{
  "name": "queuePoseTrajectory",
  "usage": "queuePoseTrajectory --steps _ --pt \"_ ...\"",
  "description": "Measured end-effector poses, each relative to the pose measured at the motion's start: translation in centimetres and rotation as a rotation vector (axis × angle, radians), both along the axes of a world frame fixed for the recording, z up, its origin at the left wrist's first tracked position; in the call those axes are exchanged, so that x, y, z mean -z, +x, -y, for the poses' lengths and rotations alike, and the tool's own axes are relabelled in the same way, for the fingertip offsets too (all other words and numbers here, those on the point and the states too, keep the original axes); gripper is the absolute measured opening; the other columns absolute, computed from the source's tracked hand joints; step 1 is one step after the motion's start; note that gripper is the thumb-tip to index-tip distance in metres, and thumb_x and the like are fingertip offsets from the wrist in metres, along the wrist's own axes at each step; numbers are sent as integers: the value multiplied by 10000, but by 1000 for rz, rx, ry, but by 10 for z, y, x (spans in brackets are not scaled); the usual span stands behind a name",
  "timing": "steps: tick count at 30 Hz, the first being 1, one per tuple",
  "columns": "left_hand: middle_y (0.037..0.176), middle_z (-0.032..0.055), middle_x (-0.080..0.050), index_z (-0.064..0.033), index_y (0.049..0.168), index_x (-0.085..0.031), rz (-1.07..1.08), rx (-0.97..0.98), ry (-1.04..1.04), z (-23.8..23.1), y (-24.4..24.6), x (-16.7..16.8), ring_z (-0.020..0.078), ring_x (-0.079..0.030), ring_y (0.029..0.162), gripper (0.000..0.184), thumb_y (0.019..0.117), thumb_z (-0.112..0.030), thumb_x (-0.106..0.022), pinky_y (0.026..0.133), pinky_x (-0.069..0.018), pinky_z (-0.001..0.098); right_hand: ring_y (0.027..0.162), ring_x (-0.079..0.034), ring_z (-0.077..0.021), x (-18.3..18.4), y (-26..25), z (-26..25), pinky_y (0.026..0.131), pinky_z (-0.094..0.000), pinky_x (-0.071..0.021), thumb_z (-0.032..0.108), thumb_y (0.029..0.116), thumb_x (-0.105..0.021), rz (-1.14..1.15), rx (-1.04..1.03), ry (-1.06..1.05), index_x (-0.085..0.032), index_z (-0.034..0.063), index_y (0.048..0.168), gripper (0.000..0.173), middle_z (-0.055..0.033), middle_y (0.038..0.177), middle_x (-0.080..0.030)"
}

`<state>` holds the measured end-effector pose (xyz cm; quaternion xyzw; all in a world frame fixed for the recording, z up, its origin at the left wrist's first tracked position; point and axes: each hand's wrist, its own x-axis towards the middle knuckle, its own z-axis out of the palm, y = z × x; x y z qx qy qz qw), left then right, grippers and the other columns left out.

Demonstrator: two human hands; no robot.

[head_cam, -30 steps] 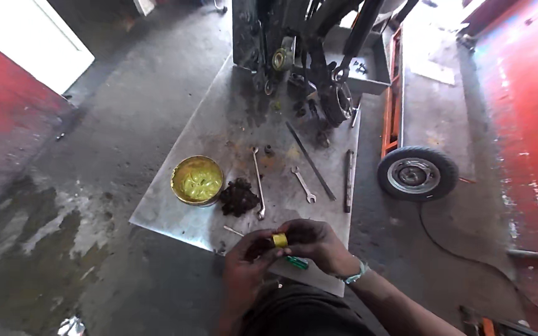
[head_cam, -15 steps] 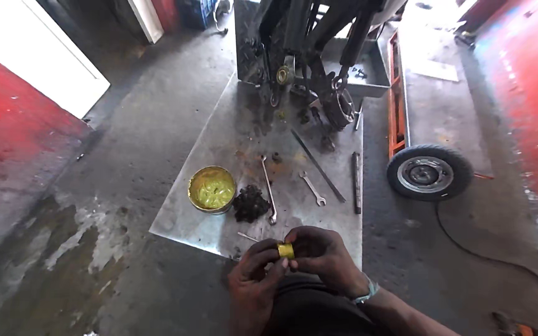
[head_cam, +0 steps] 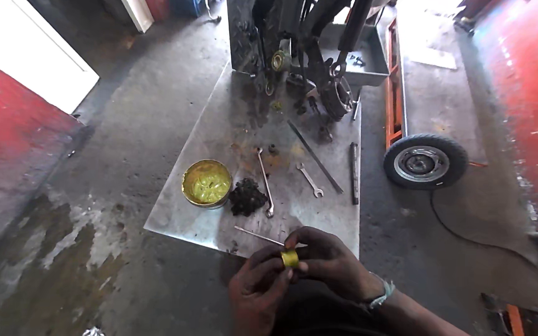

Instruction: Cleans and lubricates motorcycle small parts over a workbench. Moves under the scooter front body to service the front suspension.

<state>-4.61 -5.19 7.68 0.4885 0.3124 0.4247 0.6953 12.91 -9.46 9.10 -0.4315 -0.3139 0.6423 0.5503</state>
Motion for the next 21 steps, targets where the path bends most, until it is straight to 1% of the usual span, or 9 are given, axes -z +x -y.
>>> queuePoseTrajectory --steps 4,7,9,11,12,14,15,17,21 --pt "1189 -20 -724 -142 1022 -803 13 5 71 6 1 1 50 -705 985 175 873 -56 -773 829 -616 218 754 -708 -79 -6 -4 4 703 -268 -621 48 902 -695 -70 94 -97 -707 99 964 81 13 929 -730" --pt "1150 -79 -745 -273 1043 -804 -1 -141 66 -7 -15 0 42 -706 996 156 930 -192 -734 840 -595 202 730 -683 -49 0 22 13 676 -230 -589 211 878 -734 -55 236 -85 -762 185 945 77 26 871 -728" --pt "1129 -67 -759 -259 1030 -820 36 -174 -9 -17 -27 -8 52 -717 983 160 931 -172 -730 851 -599 208 732 -703 -90 -1 53 16 698 -256 -606 173 879 -749 1 307 -125 -775 152 983 110 -24 868 -739" --pt "1097 -11 -767 -193 990 -830 102 -131 -181 -16 -27 -13 81 -729 944 132 924 -140 -728 831 -610 226 702 -717 -126 3 68 9 689 -286 -627 -8 891 -660 271 313 -240 -712 72 982 132 -49 847 -738" --pt "1063 35 -774 -149 966 -826 143 -144 -281 -14 -24 -12 106 -739 910 119 922 -113 -721 810 -617 241 698 -711 -127 11 69 1 687 -294 -627 -40 902 -663 479 251 -301 -678 39 1007 132 -46 853 -726" --pt "1029 111 -777 -91 941 -815 250 -177 -427 -14 -19 -4 145 -757 864 123 932 -82 -693 777 -631 266 743 -680 -177 39 68 -19 697 -365 -595 55 909 -729 889 49 -347 -677 4 1094 199 -98 942 -692" --pt "1050 135 -771 -80 944 -816 299 -179 -455 -16 -18 0 159 -759 870 119 931 -92 -698 779 -633 274 816 -674 -251 51 67 -30 749 -446 -580 110 915 -732 1042 -79 -349 -682 1 1148 261 -150 1024 -673" --pt "1086 145 -763 -85 950 -819 337 -194 -469 -17 -19 5 172 -758 899 103 914 -105 -725 795 -633 285 991 -669 -366 67 59 -45 872 -571 -537 181 949 -688 1226 -305 -340 -670 24 1233 326 -207 1162 -656" --pt "1067 133 -772 -108 922 -827 311 -308 -457 -12 -29 13 182 -758 928 83 866 -87 -769 810 -631 298 1094 -651 -399 85 47 -47 932 -569 -517 140 930 -697 1384 -390 -164 -698 9 1183 285 -207 1162 -682"
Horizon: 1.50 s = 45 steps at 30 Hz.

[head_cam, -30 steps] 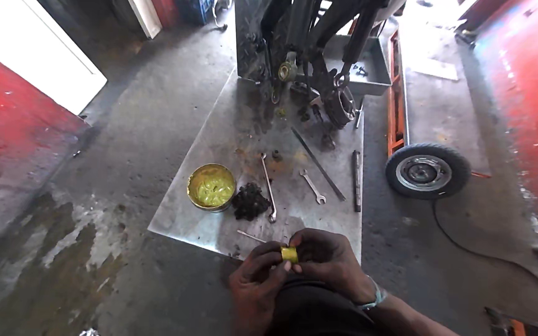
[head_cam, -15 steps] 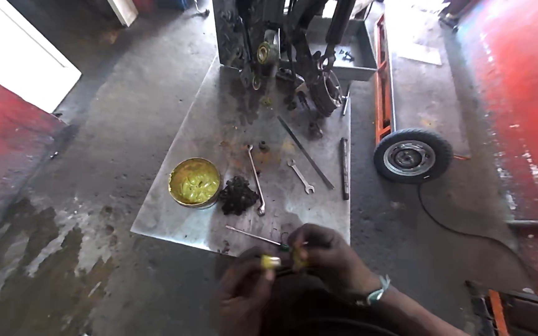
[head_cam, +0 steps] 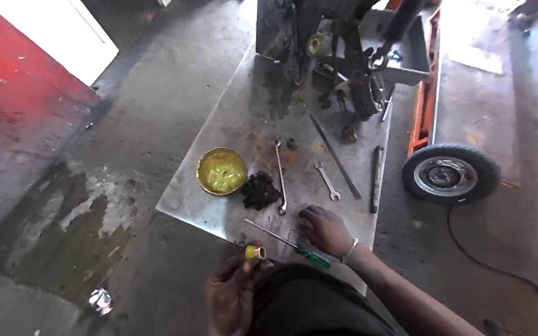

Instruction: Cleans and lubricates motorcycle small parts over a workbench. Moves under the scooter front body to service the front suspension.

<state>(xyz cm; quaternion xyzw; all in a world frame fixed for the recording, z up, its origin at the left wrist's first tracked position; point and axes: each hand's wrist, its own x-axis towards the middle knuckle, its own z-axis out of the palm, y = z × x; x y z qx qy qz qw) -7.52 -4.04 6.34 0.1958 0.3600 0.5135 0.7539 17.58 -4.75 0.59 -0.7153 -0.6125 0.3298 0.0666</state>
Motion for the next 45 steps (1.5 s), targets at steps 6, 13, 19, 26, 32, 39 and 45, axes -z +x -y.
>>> queuePoseTrajectory --steps 6,13,19,26,32,39,45 --pt "978 153 -779 -60 869 -798 -19 -143 -155 -1 -7 4 200 -772 864 227 909 77 -622 798 -639 299 1198 -596 -392 -6 1 -5 990 -564 -480 250 937 -708 42 -48 -105 -677 18 1248 389 -201 1261 -644" --pt "888 123 -779 2 882 -729 -107 -238 -292 -18 -7 0 172 -770 790 346 989 114 -420 730 -644 283 1230 -534 -397 -68 -65 -129 1008 -555 -440 222 828 -797 -38 -577 245 -596 136 1431 641 -199 1297 -591" --pt "1006 77 -787 -40 964 -776 -174 -310 -173 -14 -33 -10 147 -761 904 372 1013 74 -425 843 -624 278 1285 -479 -426 -43 -105 -224 1055 -573 -369 349 840 -794 440 -1152 -142 -723 8 1052 408 -222 1326 -571" --pt "939 93 -783 -1 921 -749 -186 -401 -311 -8 -42 -3 167 -764 864 334 1010 86 -438 817 -629 293 1295 -482 -437 -47 -108 -237 1072 -579 -355 261 874 -773 454 -1170 -217 -692 -33 1131 399 -233 1295 -599" --pt "987 76 -779 -41 862 -750 -176 -419 -212 -15 -32 -3 140 -749 872 335 961 106 -465 781 -622 275 1341 -457 -418 -97 -88 -219 1079 -570 -375 353 843 -815 289 -928 -104 -662 25 1225 526 -219 1379 -537" --pt "867 65 -763 -58 850 -746 -76 -392 -140 -22 -22 -13 118 -738 784 325 985 58 -474 758 -623 254 918 -667 -69 -127 -60 -125 766 -221 -583 216 803 -832 -1118 -417 -74 -612 85 1251 516 3 1085 -674" --pt "931 57 -773 -116 835 -797 -5 -331 82 -21 -18 -18 102 -740 833 131 907 -52 -709 778 -619 247 769 -660 -20 -116 -77 -66 683 -180 -563 329 918 -745 -1608 -413 -372 -431 250 1527 690 28 975 -708"
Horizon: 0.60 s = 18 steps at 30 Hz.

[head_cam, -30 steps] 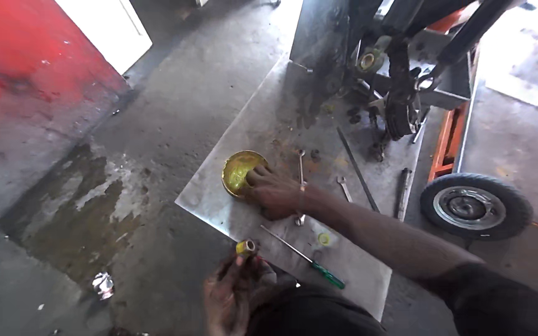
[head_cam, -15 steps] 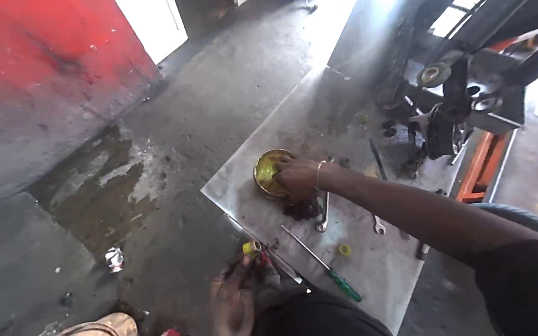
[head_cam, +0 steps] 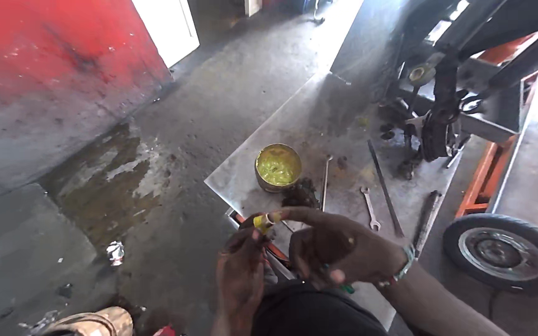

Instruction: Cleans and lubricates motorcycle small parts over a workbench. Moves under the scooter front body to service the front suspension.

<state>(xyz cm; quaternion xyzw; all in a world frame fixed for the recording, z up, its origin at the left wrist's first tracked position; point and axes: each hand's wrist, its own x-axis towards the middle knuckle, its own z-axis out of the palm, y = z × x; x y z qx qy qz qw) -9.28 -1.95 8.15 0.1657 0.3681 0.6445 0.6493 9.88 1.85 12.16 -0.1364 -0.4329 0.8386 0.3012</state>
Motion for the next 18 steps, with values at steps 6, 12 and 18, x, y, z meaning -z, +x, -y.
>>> queuePoseTrajectory --steps 6,12,18 --pt "988 -27 -770 -192 864 -820 -153 63 185 3 4 -7 42 -720 881 26 856 -183 -797 790 -599 191 784 -627 15 0 2 14 700 -153 -533 314 954 -711 49 57 127 -295 173 1601 782 25 989 -688" --pt "1062 -49 -753 -192 934 -831 -315 98 315 3 3 -17 15 -700 931 74 871 -182 -793 805 -591 169 750 -586 26 -13 5 17 667 -134 -500 348 961 -705 230 48 275 -259 70 1602 830 20 924 -651" --pt "1107 -41 -743 -201 954 -828 -432 99 339 6 -1 -18 41 -693 996 93 866 -187 -800 847 -587 185 707 -548 29 -21 19 27 628 -131 -467 433 983 -654 398 193 446 -503 14 1443 640 13 847 -637"
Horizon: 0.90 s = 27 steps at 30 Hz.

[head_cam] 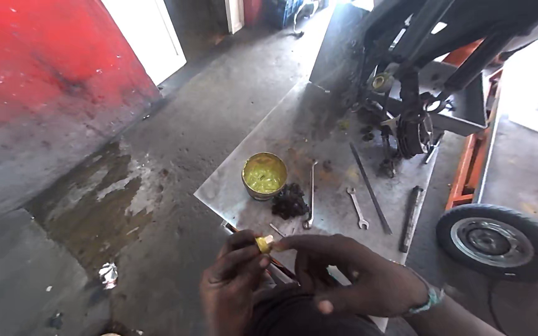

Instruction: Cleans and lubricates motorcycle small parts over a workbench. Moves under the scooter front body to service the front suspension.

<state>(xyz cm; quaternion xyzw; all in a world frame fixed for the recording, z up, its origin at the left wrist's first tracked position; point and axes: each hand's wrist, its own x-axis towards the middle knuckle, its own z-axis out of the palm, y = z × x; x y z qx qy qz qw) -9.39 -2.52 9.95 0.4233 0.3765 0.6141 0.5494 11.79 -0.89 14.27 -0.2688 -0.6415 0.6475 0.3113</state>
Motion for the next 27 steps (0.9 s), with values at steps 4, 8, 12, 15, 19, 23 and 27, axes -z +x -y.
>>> queuePoseTrajectory --steps 4,8,12,15,19,23,27 --pt "1139 -42 -730 -211 998 -825 -44 44 18 1 -1 -5 50 -688 1009 137 877 -159 -791 863 -587 197 701 -542 19 -3 -3 -2 619 -137 -462 479 981 -635 37 46 60 -458 43 1495 697 1 849 -638" --pt "1148 -53 -723 -220 1009 -819 -130 25 57 -1 -4 -8 44 -680 1009 142 886 -159 -785 859 -581 186 675 -565 -108 -7 -7 1 599 -240 -488 434 980 -655 184 17 233 -507 14 1464 658 -87 828 -633" --pt "1181 -68 -715 -234 1039 -816 -180 36 79 -2 -9 -10 41 -677 1037 169 887 -166 -784 870 -580 180 684 -545 -34 -8 -1 5 597 -159 -465 474 989 -627 132 134 267 -513 18 1436 649 -55 838 -625" --pt "1158 -85 -723 -253 1043 -816 -178 46 99 -4 -8 -11 37 -675 1040 158 897 -209 -777 875 -573 177 683 -535 -66 -11 -7 4 592 -185 -457 496 984 -624 199 186 334 -468 25 1490 708 -61 832 -608" --pt "1170 -105 -710 -240 1070 -810 -239 66 169 -7 -10 -14 13 -665 1043 177 912 -175 -762 886 -569 169 644 -583 -186 -11 -16 3 567 -321 -489 500 969 -625 319 162 470 -472 4 1487 733 -104 806 -647" --pt "1288 -117 -655 -197 1126 -760 -510 75 307 -5 -16 -20 -15 -627 1130 173 980 -142 -685 966 -539 171 590 -583 -238 -10 -21 10 481 -375 -450 597 975 -536 539 223 737 -526 57 1452 721 -81 753 -618" --pt "1320 -99 -622 -176 1134 -739 -645 46 369 -7 -22 -18 -15 -603 1169 160 991 -145 -673 998 -523 177 594 -570 -231 -12 -14 18 496 -349 -436 609 1004 -474 543 317 831 -632 84 1331 639 -73 728 -606"
